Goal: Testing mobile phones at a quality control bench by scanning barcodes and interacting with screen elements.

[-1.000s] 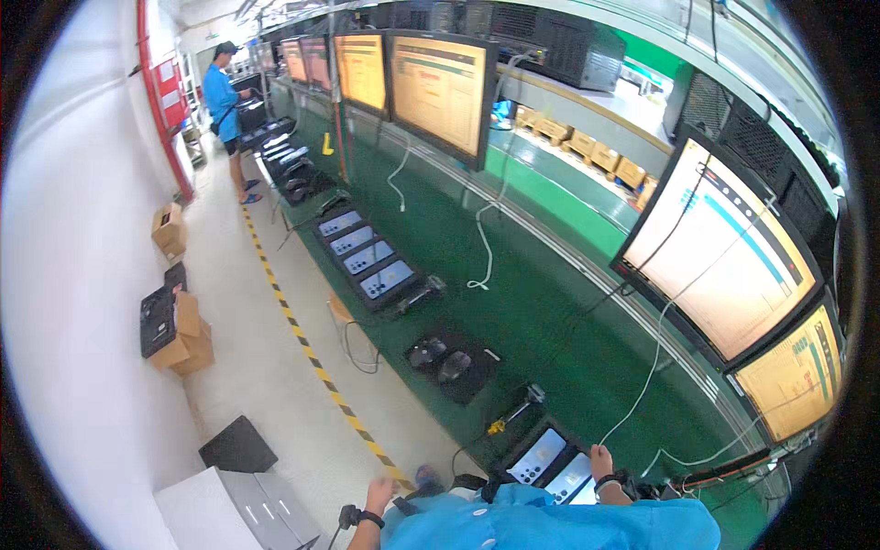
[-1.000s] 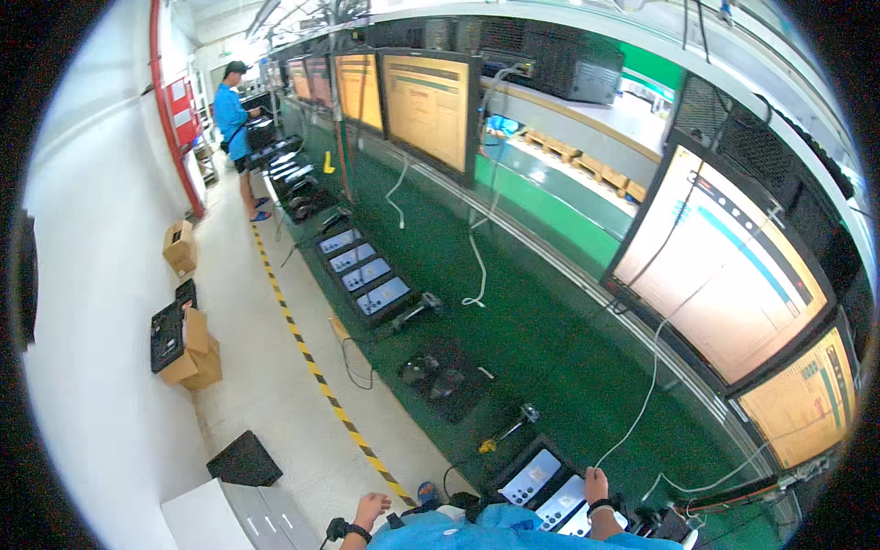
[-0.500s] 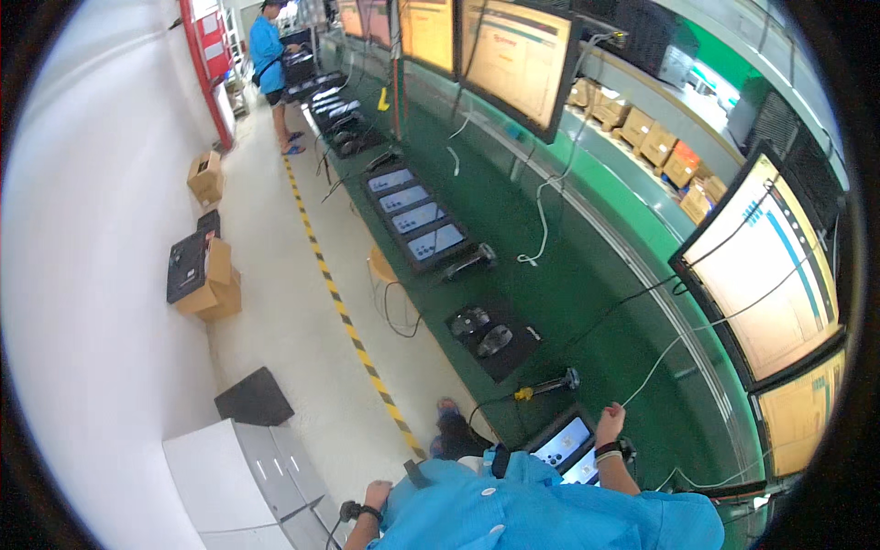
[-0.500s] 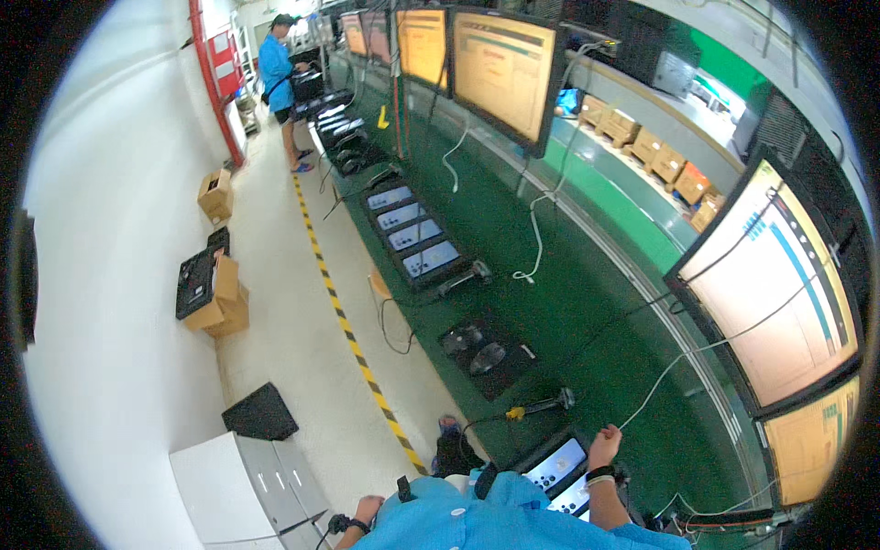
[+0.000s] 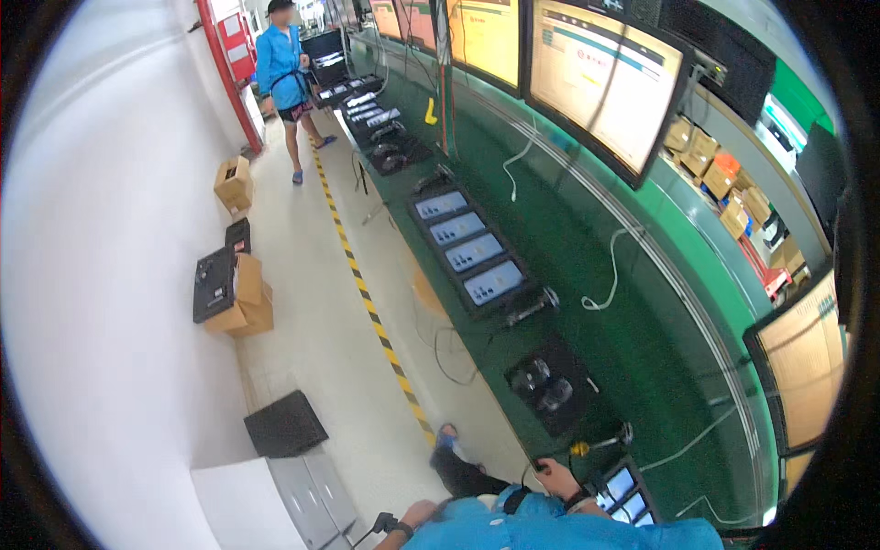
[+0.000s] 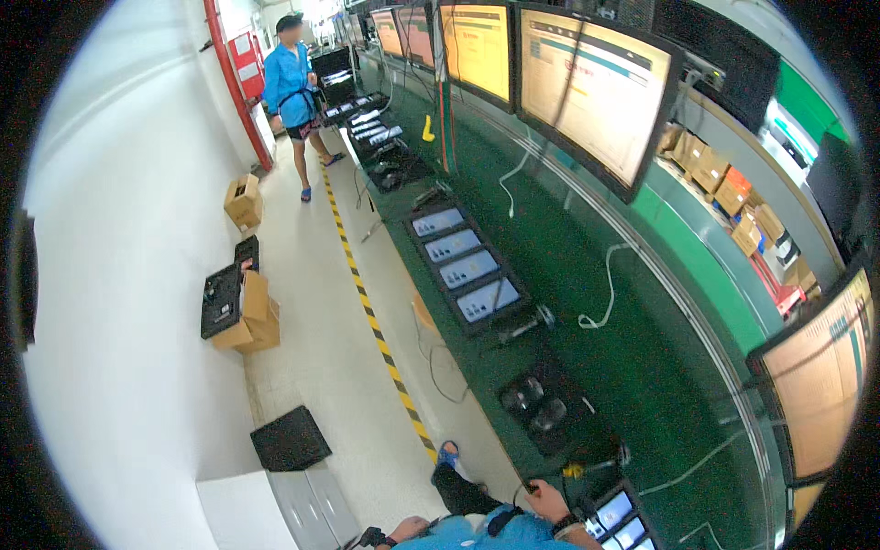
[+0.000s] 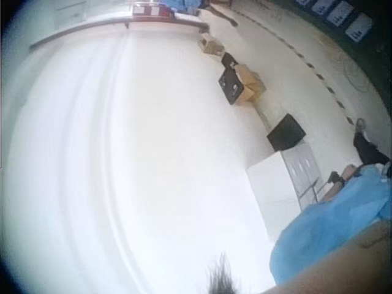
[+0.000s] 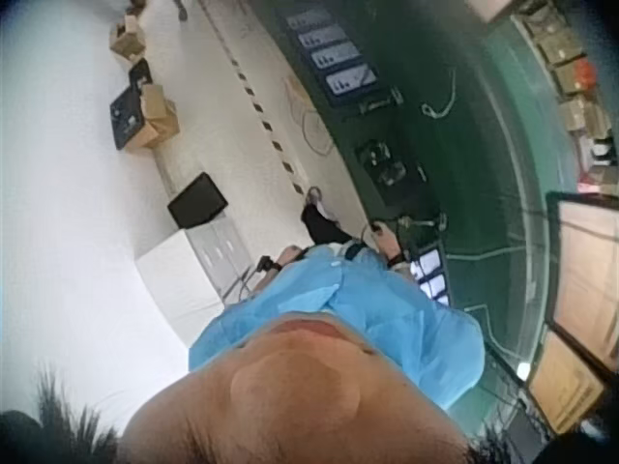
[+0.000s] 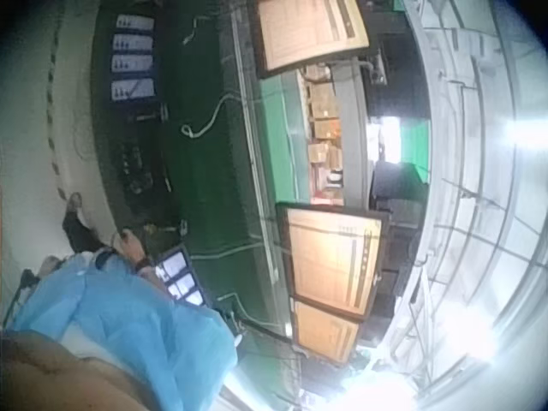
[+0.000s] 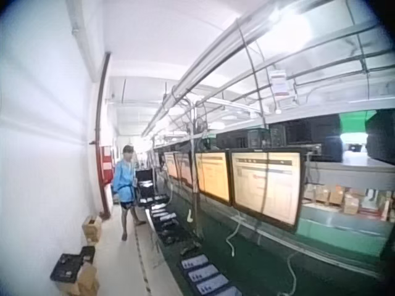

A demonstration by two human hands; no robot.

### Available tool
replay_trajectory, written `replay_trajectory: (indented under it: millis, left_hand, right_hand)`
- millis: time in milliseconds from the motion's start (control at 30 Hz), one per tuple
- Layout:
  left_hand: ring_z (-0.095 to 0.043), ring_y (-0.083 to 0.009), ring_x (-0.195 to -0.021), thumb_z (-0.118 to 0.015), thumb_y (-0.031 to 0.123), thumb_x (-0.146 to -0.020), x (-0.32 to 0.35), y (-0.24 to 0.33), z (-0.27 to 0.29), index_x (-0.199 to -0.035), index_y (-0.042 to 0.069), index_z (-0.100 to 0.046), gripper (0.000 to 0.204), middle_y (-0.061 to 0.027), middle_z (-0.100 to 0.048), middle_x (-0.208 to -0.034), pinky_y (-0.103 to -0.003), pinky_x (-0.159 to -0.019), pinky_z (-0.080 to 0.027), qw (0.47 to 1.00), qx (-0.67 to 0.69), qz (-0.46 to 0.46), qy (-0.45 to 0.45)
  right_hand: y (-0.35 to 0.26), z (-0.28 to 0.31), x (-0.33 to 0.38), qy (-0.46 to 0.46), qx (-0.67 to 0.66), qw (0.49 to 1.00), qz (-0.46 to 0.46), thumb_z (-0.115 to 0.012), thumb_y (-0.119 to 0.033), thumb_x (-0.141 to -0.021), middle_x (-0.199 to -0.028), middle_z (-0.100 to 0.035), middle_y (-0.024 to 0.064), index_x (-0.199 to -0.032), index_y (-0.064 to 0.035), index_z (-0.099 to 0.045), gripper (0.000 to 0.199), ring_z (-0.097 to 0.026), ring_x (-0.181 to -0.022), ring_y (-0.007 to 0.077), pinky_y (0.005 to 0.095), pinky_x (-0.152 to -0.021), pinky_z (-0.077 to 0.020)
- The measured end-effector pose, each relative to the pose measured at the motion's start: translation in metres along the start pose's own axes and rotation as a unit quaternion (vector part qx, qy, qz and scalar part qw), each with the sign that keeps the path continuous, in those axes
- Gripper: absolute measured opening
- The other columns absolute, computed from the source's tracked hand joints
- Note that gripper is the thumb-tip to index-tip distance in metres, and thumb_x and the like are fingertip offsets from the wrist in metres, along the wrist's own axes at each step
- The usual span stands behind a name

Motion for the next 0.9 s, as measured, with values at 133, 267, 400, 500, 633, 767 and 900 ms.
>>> replay_trajectory:
  millis: [133,267,400,500,633,767,900]
  left_hand:
    - [-0.063,-0.0293,-0.088,-0.051,0.026,-0.085,-0.023,-0.003,0.059,-0.094,0.005,-0.067,0.028,-0.0169,-0.066,-0.095,-0.041,-0.079,-0.049,0.964,-0.212,-0.152,-0.045]
    - [-0.064,-0.0223,-0.078,-0.051,0.022,-0.087,-0.034,-0.013,0.148,-0.098,0.001,-0.065,0.028,-0.0145,-0.067,-0.090,-0.035,-0.067,-0.050,0.944,0.242,0.203,0.090]
    - [-0.063,-0.0169,-0.072,-0.052,0.024,-0.088,-0.050,0.001,0.209,-0.101,-0.004,-0.062,0.032,-0.0120,-0.067,-0.086,-0.028,-0.060,-0.049,0.886,0.380,0.222,0.145]
    - [-0.063,-0.0179,-0.072,-0.054,0.023,-0.085,-0.068,-0.004,0.237,-0.097,-0.002,-0.063,0.030,-0.0118,-0.067,-0.084,-0.029,-0.061,-0.049,0.898,0.331,0.236,0.169]
    - [-0.063,-0.0177,-0.072,-0.056,0.023,-0.082,-0.091,-0.016,0.257,-0.090,-0.002,-0.066,0.028,-0.0112,-0.067,-0.079,-0.031,-0.062,-0.048,0.925,0.284,0.220,0.125]
    - [-0.064,-0.0231,-0.080,-0.056,0.028,-0.083,-0.113,-0.013,0.302,-0.091,-0.005,-0.066,0.035,-0.0158,-0.068,-0.082,-0.035,-0.074,-0.049,0.982,0.072,0.136,0.109]
    - [-0.065,-0.0264,-0.083,-0.053,0.028,-0.083,-0.134,-0.022,0.372,-0.092,-0.003,-0.066,0.034,-0.0185,-0.068,-0.085,-0.037,-0.075,-0.049,0.988,0.046,0.105,0.101]
  right_hand:
    - [0.015,0.010,-0.031,0.077,0.103,0.992,0.020,-0.059,-0.041,-0.081,-0.083,-0.066,0.0202,-0.101,0.0007,-0.064,0.047,-0.064,-0.082,0.0363,0.0442,-0.075,-0.0498]
    - [0.086,-0.016,-0.074,0.052,-0.002,0.987,-0.154,-0.056,-0.049,-0.081,-0.074,-0.064,0.0225,-0.070,0.0035,-0.065,0.054,-0.062,-0.079,0.0376,0.0451,-0.071,-0.0477]
    - [0.148,-0.038,-0.110,0.135,-0.113,0.952,-0.249,-0.054,-0.035,-0.084,-0.060,-0.058,0.0164,-0.065,-0.0037,-0.059,0.037,-0.061,-0.059,0.0243,0.0411,-0.053,-0.0456]
    - [0.124,-0.042,-0.112,-0.043,0.421,0.905,-0.028,-0.049,-0.026,-0.080,-0.065,-0.061,0.0190,-0.069,-0.0051,-0.062,0.028,-0.064,-0.068,0.0323,0.0426,-0.058,-0.0495]
    - [0.088,-0.019,-0.063,0.217,0.122,0.927,-0.279,-0.047,-0.028,-0.082,-0.080,-0.065,0.0246,-0.074,-0.0016,-0.067,0.034,-0.064,-0.083,0.0400,0.0468,-0.073,-0.0514]
    - [0.055,-0.010,-0.047,0.260,0.087,0.902,-0.333,-0.054,-0.027,-0.079,-0.093,-0.065,0.0271,-0.082,0.0032,-0.065,0.033,-0.062,-0.090,0.0422,0.0464,-0.079,-0.0504]
    - [0.017,-0.028,-0.047,0.380,0.054,0.816,-0.432,-0.059,-0.021,-0.075,-0.104,-0.055,0.0273,-0.101,0.0050,-0.053,0.038,-0.056,-0.092,0.0423,0.0468,-0.082,-0.0462]
Point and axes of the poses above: each hand's wrist, its own x-axis away from the middle knuckle, its own z-axis out of the back of the hand, y = z × x, the point moved 4 cm from there along -x, towards the middle knuckle
